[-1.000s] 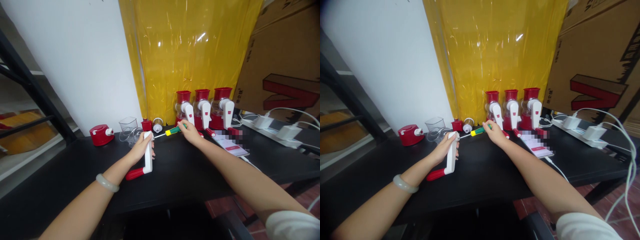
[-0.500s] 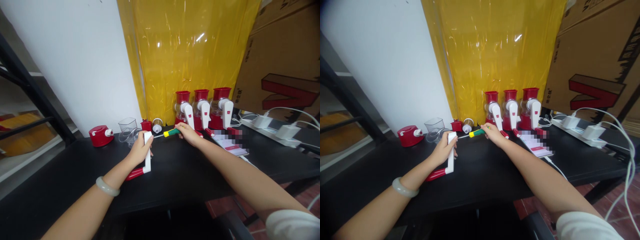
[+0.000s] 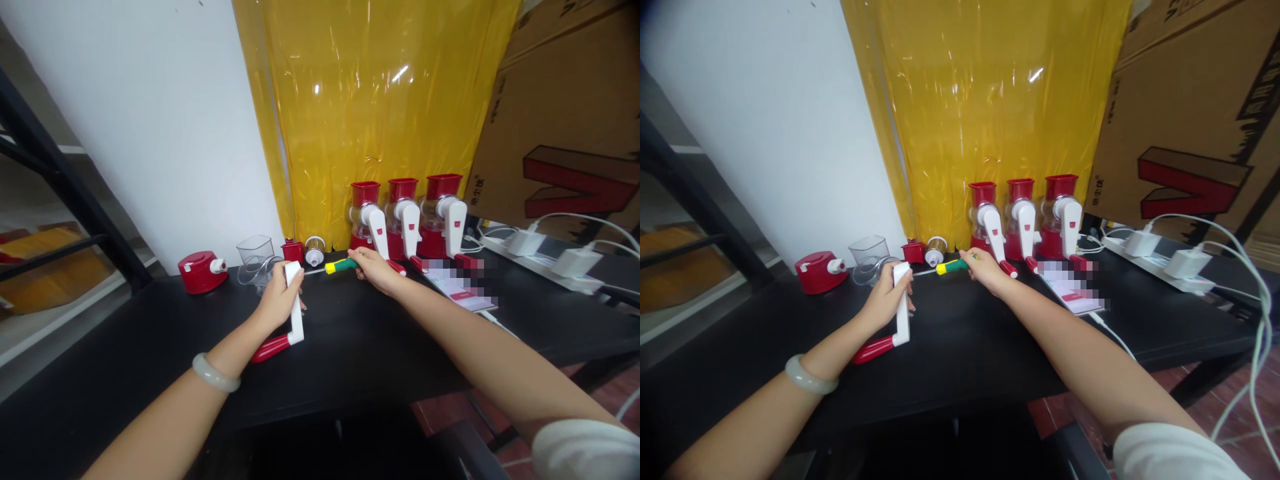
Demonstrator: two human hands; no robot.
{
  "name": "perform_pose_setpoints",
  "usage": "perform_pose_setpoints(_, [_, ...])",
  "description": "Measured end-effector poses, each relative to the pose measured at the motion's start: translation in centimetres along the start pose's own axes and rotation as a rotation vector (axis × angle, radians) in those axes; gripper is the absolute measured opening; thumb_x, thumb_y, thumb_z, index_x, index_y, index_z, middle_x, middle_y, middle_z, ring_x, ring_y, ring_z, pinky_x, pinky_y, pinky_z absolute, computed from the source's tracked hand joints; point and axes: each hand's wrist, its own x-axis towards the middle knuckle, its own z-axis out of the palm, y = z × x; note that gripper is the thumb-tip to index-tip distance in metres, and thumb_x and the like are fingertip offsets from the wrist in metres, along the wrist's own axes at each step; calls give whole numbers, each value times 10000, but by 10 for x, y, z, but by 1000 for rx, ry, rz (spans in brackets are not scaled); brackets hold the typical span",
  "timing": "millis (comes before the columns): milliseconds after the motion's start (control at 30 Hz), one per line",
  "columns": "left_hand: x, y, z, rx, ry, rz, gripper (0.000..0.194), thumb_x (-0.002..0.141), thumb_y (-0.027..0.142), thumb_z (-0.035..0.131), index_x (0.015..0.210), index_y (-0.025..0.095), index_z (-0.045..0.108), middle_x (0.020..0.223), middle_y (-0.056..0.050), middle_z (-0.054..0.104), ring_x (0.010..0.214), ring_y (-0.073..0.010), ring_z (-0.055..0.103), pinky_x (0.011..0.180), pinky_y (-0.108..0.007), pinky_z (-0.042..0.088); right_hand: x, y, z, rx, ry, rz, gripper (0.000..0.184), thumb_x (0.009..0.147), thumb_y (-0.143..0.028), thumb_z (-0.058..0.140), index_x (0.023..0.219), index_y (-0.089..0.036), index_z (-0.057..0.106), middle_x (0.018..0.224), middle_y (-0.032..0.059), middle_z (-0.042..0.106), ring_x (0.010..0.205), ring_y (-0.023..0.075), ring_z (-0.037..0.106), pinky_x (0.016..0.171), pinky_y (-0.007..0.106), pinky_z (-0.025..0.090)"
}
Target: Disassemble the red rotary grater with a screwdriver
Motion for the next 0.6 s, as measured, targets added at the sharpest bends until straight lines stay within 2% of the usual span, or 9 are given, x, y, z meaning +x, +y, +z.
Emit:
perform_pose_setpoints(300, [-1, 4, 3, -172, -67, -32, 414, 903, 579, 585, 1075, 270, 369, 743, 62, 566, 449, -181, 632, 395, -334, 560, 4, -1, -2, 41, -5, -84, 487, 705, -643, 718, 772, -218, 489, 524, -97, 390, 450, 74, 368, 454, 229, 275])
perform_pose_setpoints(500, [0, 6, 3, -267, -99, -74, 472, 864, 608, 612, 1078, 276, 353, 713, 92, 570, 428, -153, 617, 385, -307, 557, 3, 0, -8, -124, 15, -227, 446, 789, -653, 633, 828, -223, 520, 584, -76, 431, 474, 89, 381, 476, 247, 284])
perform_pose_setpoints(600, [0, 10, 1, -302, -128, -103, 496, 846, 624, 625, 1066, 276, 349, 710, 95, 571, 435, -150, 614, 391, -312, 562, 2, -2, -12, -222, 32, -306, 417, 826, -632, 603, 851, -222, 537, 664, -44, 497, 550, 109, 433, 524, 256, 342])
